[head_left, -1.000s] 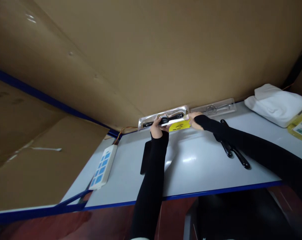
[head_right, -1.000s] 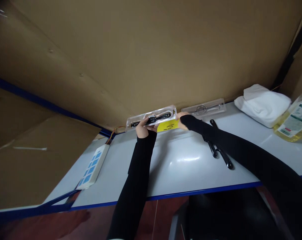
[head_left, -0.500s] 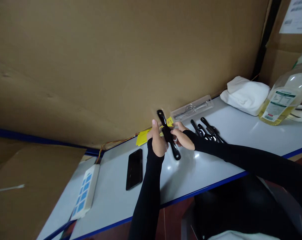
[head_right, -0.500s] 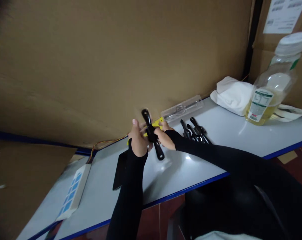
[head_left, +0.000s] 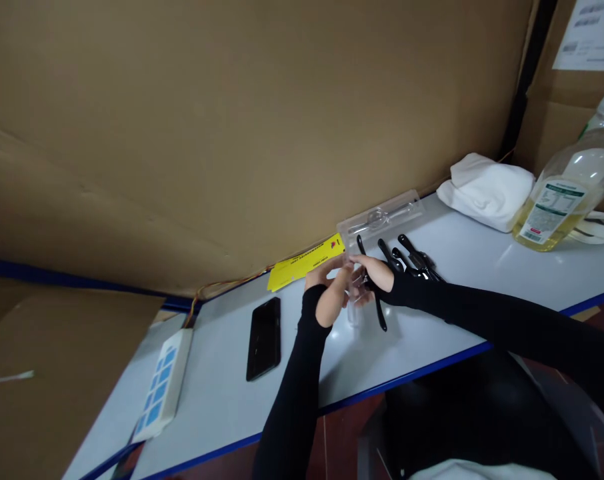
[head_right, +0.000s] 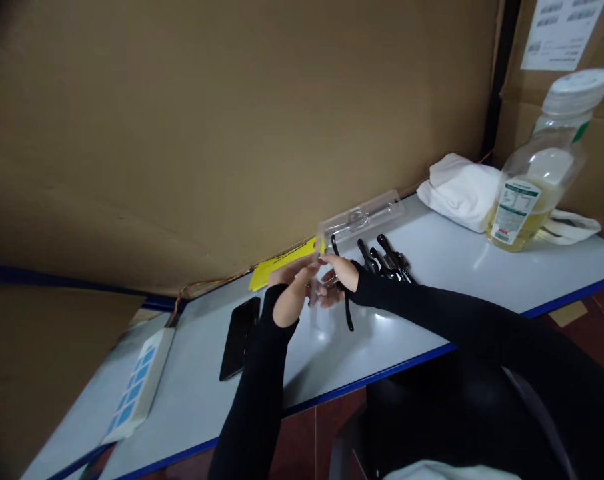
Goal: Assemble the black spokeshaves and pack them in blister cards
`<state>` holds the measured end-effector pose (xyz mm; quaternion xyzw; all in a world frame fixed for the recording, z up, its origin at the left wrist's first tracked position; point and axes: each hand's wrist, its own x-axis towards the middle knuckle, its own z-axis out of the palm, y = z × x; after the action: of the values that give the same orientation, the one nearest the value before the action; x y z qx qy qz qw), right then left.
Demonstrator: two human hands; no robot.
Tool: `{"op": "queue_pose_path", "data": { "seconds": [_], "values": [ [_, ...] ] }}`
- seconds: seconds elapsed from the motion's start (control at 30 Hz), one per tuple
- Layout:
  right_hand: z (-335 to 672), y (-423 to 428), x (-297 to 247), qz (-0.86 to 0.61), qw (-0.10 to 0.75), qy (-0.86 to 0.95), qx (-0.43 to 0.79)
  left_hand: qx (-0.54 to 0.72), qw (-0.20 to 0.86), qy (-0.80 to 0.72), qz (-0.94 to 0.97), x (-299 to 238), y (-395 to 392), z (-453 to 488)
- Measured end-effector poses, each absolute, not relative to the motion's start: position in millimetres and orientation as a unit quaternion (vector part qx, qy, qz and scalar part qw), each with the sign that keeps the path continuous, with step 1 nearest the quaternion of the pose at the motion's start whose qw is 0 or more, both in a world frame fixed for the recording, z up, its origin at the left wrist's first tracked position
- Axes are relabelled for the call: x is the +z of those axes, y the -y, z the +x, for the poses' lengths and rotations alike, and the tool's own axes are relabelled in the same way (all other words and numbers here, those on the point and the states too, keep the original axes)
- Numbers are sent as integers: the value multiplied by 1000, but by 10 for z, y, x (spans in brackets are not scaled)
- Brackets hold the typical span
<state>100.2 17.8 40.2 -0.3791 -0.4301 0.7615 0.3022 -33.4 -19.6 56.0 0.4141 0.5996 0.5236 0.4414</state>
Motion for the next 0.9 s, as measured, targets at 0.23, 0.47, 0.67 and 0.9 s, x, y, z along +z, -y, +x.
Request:
{"op": "queue_pose_path", "data": {
  "seconds": [0.23, 0.47, 0.67, 0.9],
  "values": [
    [1330, -480, 556, -433, 245, 426, 756, 598, 490, -543, 327, 687, -75, -1005],
    [1952, -547, 546, -583, 167, 705, 366, 688, 419, -561, 188, 328, -329, -997],
    [2079, -542, 576, -607, -29, 757, 239, 652, 461, -572, 189, 86, -338, -645],
    [2159, -528, 665, -600, -28, 770, 217, 649, 487, -539, 224, 58, -254, -488]
  ]
}}
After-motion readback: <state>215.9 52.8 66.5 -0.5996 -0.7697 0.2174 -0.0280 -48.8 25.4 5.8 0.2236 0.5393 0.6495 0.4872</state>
